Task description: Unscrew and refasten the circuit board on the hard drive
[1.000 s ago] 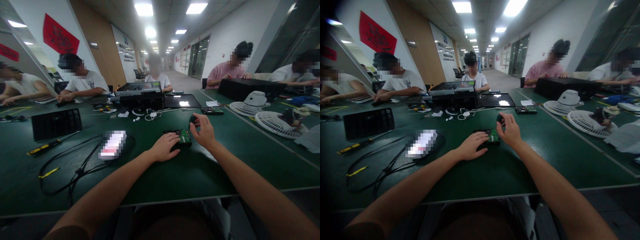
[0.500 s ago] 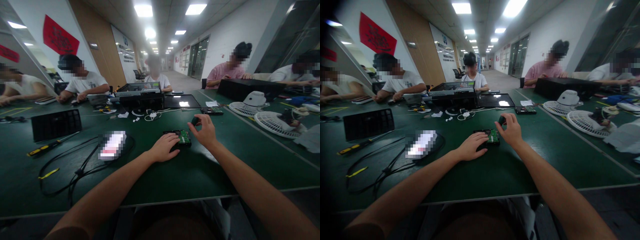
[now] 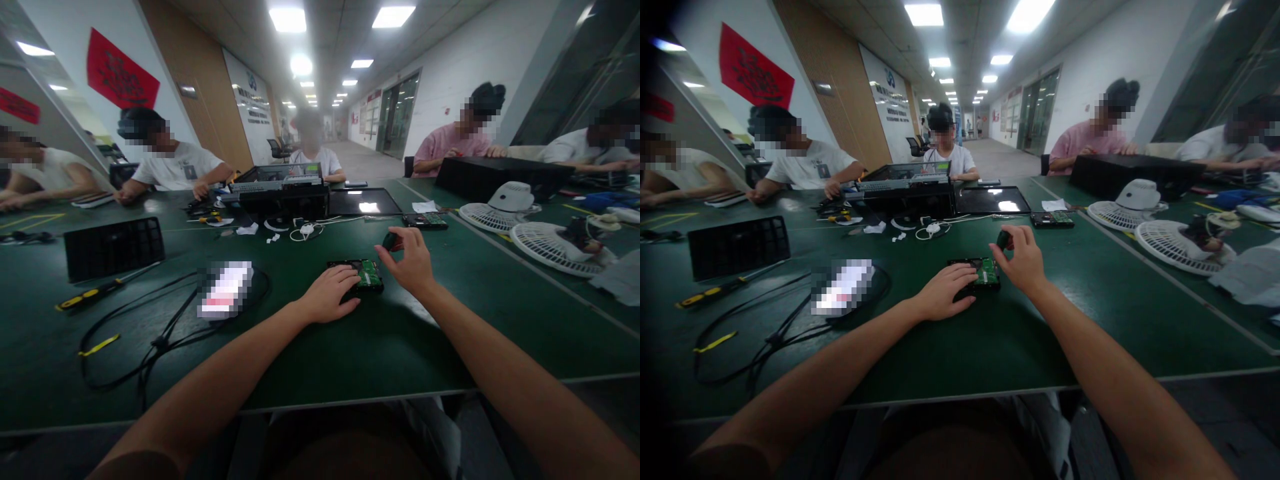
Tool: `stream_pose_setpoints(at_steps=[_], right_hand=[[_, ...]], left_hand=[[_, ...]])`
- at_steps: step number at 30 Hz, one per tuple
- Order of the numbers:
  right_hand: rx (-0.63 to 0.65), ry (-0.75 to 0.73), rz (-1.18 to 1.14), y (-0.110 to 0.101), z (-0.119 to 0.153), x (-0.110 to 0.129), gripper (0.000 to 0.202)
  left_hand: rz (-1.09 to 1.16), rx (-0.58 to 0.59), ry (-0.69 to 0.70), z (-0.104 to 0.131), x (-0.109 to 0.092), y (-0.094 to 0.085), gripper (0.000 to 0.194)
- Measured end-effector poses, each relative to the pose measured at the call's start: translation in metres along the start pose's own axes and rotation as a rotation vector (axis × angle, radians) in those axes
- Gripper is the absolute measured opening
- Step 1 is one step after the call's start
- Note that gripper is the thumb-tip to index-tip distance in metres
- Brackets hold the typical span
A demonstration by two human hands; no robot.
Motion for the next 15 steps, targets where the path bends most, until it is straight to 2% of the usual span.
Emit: stream_pose_setpoints(at_steps=[5,12,15], right_hand=[[0.03,-0.022,-0.024,0.0036,0.0004,-0.0001,0.045],[-0.028,0.076,-0.001,0.005,0.0011,-0.0056,0.041],[0.002,0.09,-0.03,0.0062,0.0021,-0.0064,0.044]], left_hand=[[0.007,-0.004,-0.002,-0.0004,-0.0003,-0.0006,0.054],[-0.006,-0.007,0.002,-0.0003,-0.0009,-0.0008,0.055],[-0.002,-0.001,0.002,0.0,-0.0009,-0.0009,0.055]])
Point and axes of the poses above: each hand's wrist, its own z-axis away from the middle knuckle, its own y-axis out of the palm, x = y × z, the point moved 4 cm from there along -z, towards the middle knuckle, and after that the axes turned 15 degrees about z, right-handed, at the moved point
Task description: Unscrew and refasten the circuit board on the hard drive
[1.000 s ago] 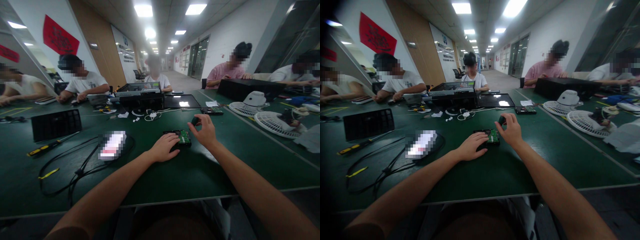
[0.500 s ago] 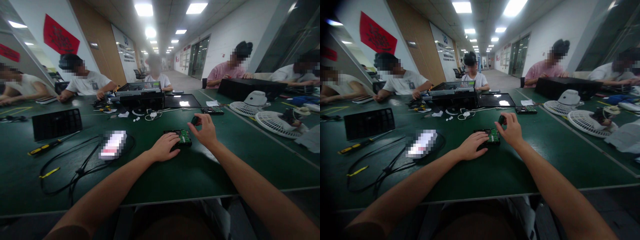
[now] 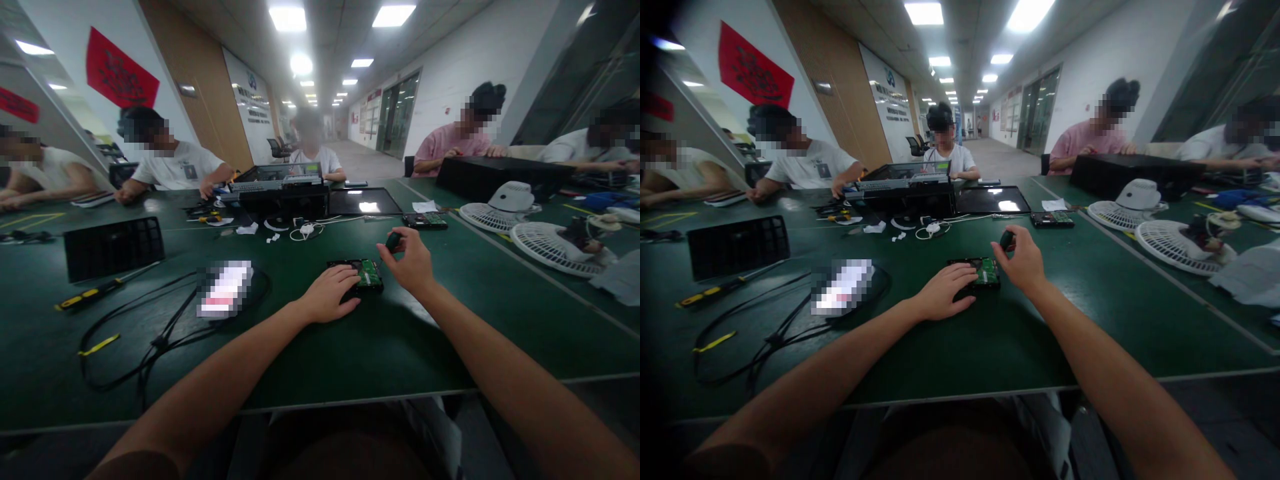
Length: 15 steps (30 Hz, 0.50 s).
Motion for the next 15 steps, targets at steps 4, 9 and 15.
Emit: stream_pose_setpoints(at_steps=[4,9,15], right_hand=[[0.08,-0.052,-0.082,0.001,0.002,0.005,0.047],[0.064,-0.068,-0.125,0.0,0.003,0.012,0.046],[0.007,-0.019,-0.016,-0.001,0.001,0.004,0.049]], left_hand=[[-0.001,0.001,0.001,0.0,0.0,0.0,0.054],[-0.011,0.002,-0.004,0.0,0.0,0.0,0.054],[-0.005,-0.002,0.004,0.0,0.001,0.001,0.055]])
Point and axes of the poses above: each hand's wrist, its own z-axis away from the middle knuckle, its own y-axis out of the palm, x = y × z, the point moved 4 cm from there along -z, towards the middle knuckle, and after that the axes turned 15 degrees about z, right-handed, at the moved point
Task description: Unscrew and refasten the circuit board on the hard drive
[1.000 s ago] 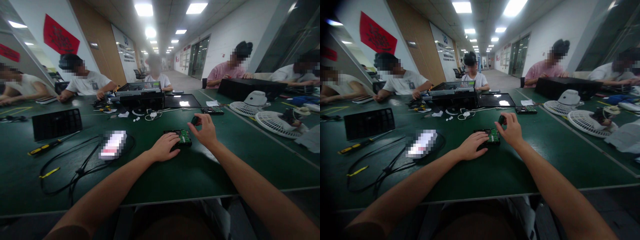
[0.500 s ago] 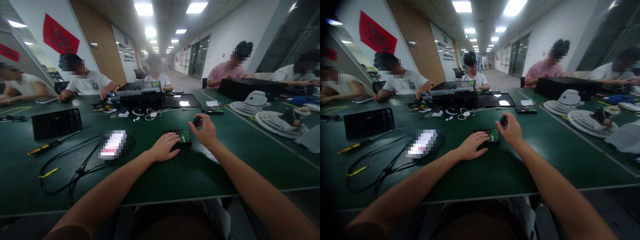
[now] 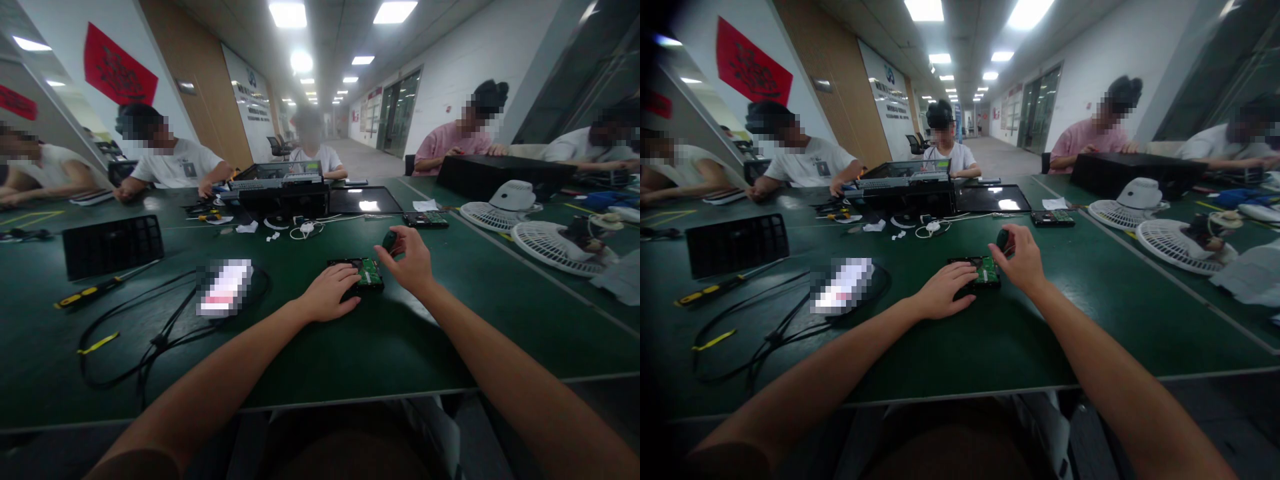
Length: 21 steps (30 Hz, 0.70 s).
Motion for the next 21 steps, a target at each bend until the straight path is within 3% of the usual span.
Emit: stream_pose_setpoints(at_steps=[11,16,21], right_hand=[[0.053,-0.02,-0.032,0.0,0.0,0.001,0.048],[0.02,-0.029,-0.018,-0.001,-0.001,0.002,0.049],[-0.009,-0.06,0.011,-0.006,-0.004,0.005,0.043]], left_hand=[[0.028,-0.049,0.002,0.001,0.001,-0.001,0.051],[0.014,-0.125,-0.054,0.004,0.004,-0.008,0.04],[0.053,-0.112,-0.065,0.006,0.01,-0.011,0.038]])
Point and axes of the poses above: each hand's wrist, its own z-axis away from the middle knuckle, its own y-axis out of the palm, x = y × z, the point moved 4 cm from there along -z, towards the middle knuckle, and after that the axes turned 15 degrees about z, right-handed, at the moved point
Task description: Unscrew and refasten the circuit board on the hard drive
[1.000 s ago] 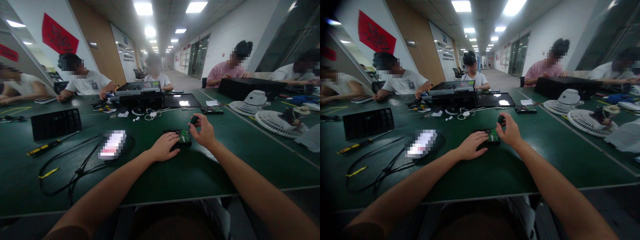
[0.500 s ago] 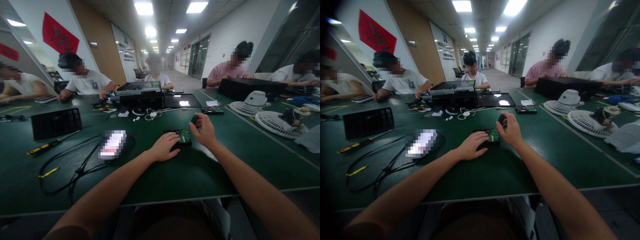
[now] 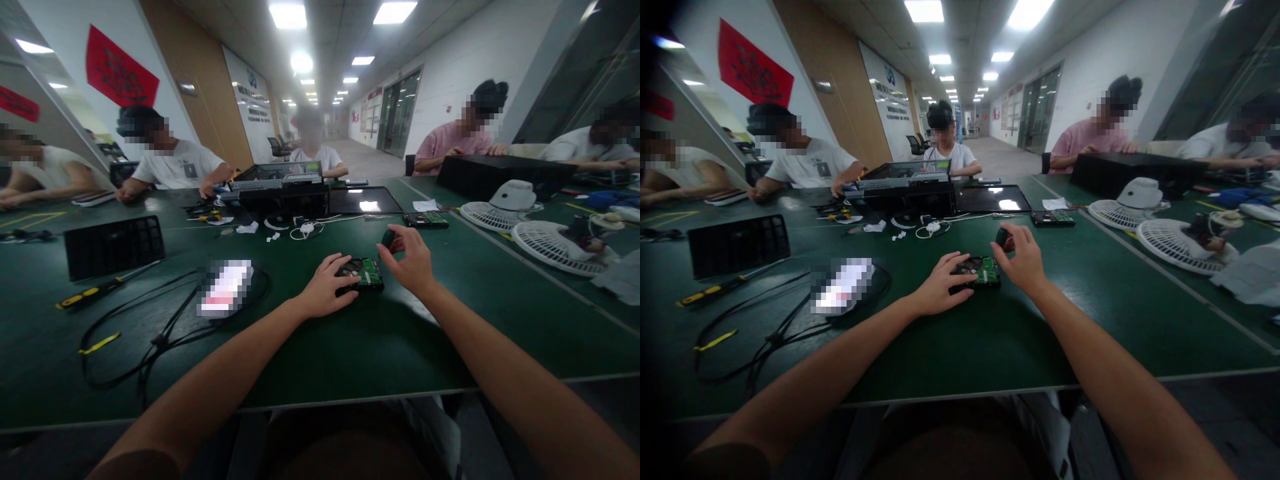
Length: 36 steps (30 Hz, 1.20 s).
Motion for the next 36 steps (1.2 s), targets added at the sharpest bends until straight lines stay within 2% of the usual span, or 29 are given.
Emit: stream_pose_setpoints(at_steps=[15,28,36], right_hand=[[0.032,0.009,-0.064,0.007,0.004,-0.005,0.048],[-0.011,-0.016,-0.035,0.001,0.001,-0.001,0.042],[-0.01,0.054,-0.041,0.006,0.004,-0.006,0.047]], left_hand=[[0.152,0.069,-0.102,0.006,0.019,0.002,0.047],[0.142,0.051,-0.106,0.005,0.014,0.002,0.046],[0.14,0.045,-0.089,0.005,0.013,0.003,0.046]])
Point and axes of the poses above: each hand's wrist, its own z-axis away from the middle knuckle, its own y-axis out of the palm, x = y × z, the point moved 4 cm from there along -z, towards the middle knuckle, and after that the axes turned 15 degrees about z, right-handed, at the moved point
